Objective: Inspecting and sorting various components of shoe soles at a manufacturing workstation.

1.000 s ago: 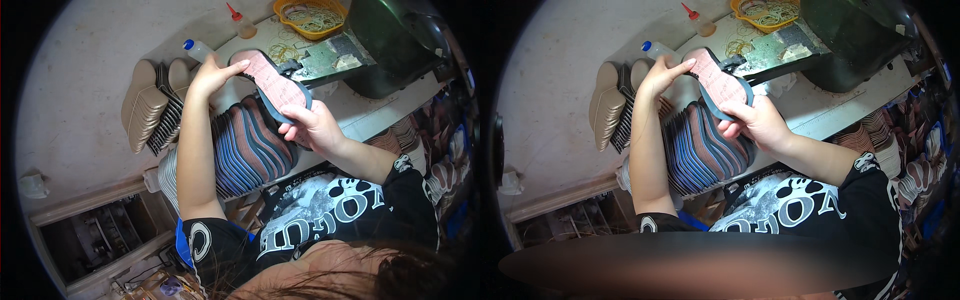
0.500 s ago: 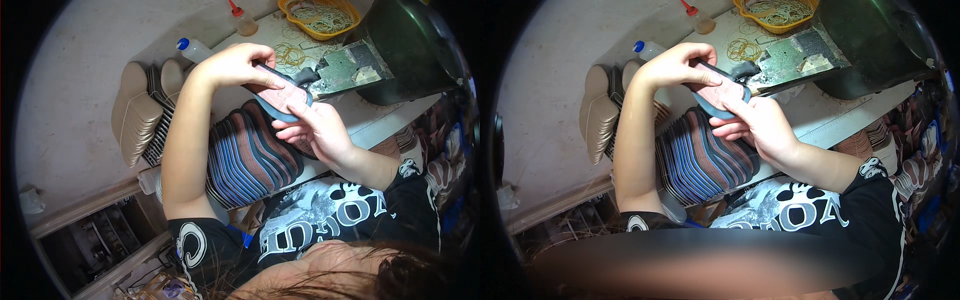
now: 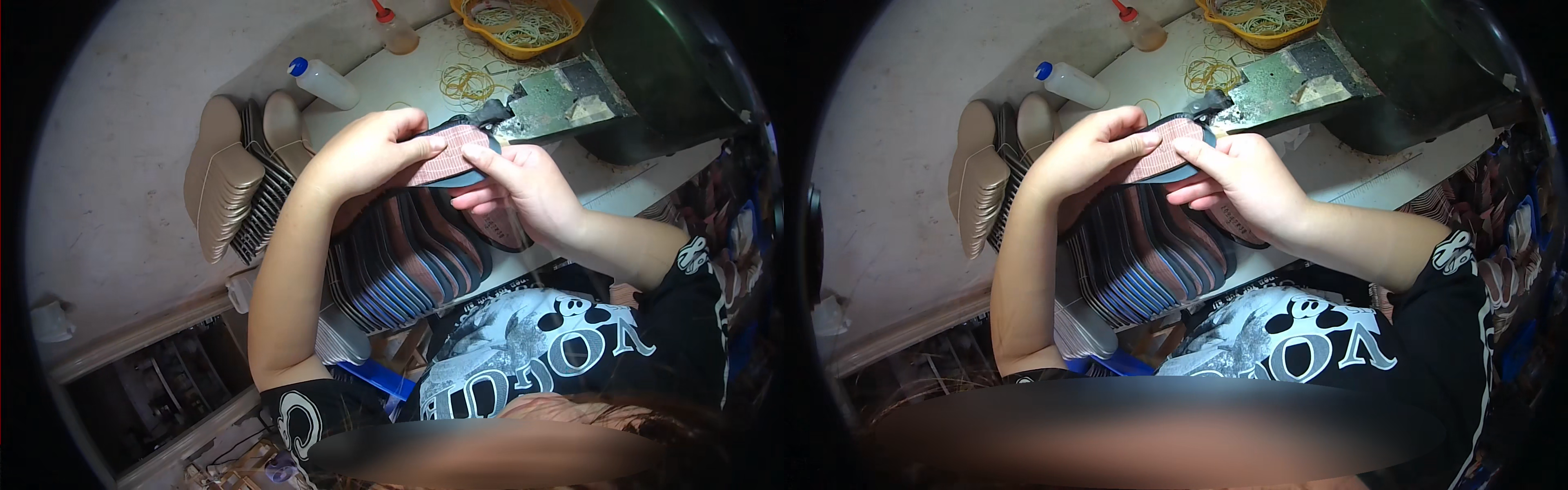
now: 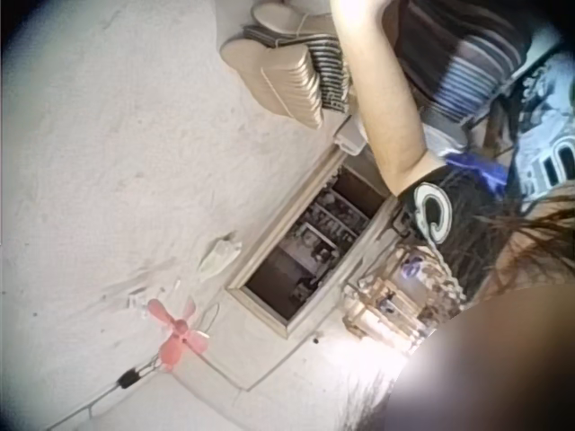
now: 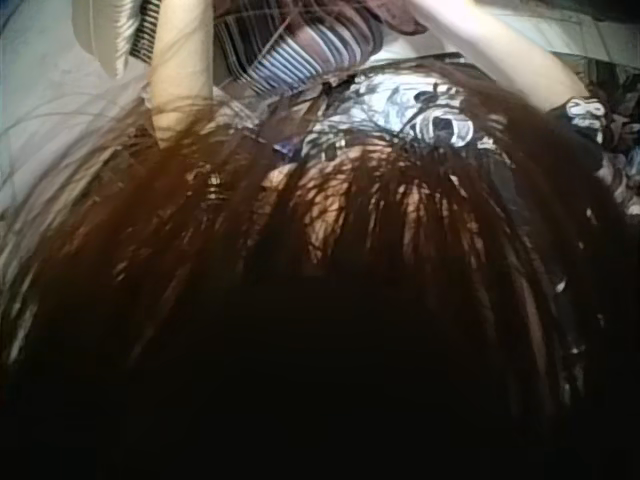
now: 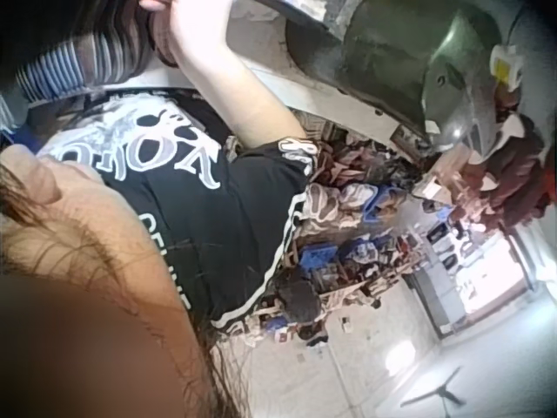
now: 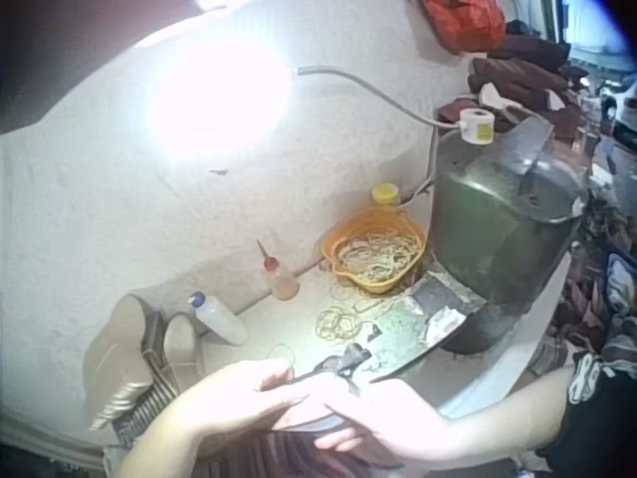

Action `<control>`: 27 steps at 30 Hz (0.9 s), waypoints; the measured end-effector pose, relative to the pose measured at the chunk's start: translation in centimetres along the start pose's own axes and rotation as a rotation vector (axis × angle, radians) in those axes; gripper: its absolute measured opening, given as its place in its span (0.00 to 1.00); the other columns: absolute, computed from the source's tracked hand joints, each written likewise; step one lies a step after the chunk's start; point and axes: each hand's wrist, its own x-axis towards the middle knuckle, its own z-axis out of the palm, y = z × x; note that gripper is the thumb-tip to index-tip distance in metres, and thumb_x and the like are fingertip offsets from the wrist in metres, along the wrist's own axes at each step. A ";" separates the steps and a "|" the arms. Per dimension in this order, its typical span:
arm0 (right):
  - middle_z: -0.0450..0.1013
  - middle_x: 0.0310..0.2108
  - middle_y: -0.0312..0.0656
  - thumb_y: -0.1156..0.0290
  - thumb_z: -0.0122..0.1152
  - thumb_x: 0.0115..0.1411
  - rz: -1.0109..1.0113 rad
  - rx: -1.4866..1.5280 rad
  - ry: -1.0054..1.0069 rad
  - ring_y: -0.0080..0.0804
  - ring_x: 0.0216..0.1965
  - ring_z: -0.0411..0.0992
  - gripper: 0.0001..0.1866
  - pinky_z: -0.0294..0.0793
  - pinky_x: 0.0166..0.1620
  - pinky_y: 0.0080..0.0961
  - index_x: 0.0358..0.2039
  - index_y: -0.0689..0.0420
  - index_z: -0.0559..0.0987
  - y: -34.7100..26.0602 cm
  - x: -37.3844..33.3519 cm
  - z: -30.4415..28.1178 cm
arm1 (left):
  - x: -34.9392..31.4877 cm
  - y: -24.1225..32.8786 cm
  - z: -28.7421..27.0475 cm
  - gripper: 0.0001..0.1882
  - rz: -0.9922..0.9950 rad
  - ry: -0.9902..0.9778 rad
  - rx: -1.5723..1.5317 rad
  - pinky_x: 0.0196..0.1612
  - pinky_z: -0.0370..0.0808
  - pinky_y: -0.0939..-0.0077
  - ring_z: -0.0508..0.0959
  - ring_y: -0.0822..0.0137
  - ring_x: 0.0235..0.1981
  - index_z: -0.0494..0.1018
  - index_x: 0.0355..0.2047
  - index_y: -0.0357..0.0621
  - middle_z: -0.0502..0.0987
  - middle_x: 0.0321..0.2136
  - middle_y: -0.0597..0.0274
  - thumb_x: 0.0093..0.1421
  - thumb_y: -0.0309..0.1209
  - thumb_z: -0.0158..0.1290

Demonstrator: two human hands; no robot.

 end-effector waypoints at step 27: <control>0.76 0.37 0.38 0.65 0.67 0.52 0.096 -0.481 -0.271 0.18 0.36 0.71 0.22 0.70 0.43 0.17 0.44 0.66 0.76 -3.9 -6.0 -5.0 | -1.8 1.3 4.6 0.26 -0.252 0.041 -0.613 0.07 0.61 0.86 0.65 0.75 0.03 0.72 0.15 0.40 0.71 0.07 0.60 0.60 0.48 0.54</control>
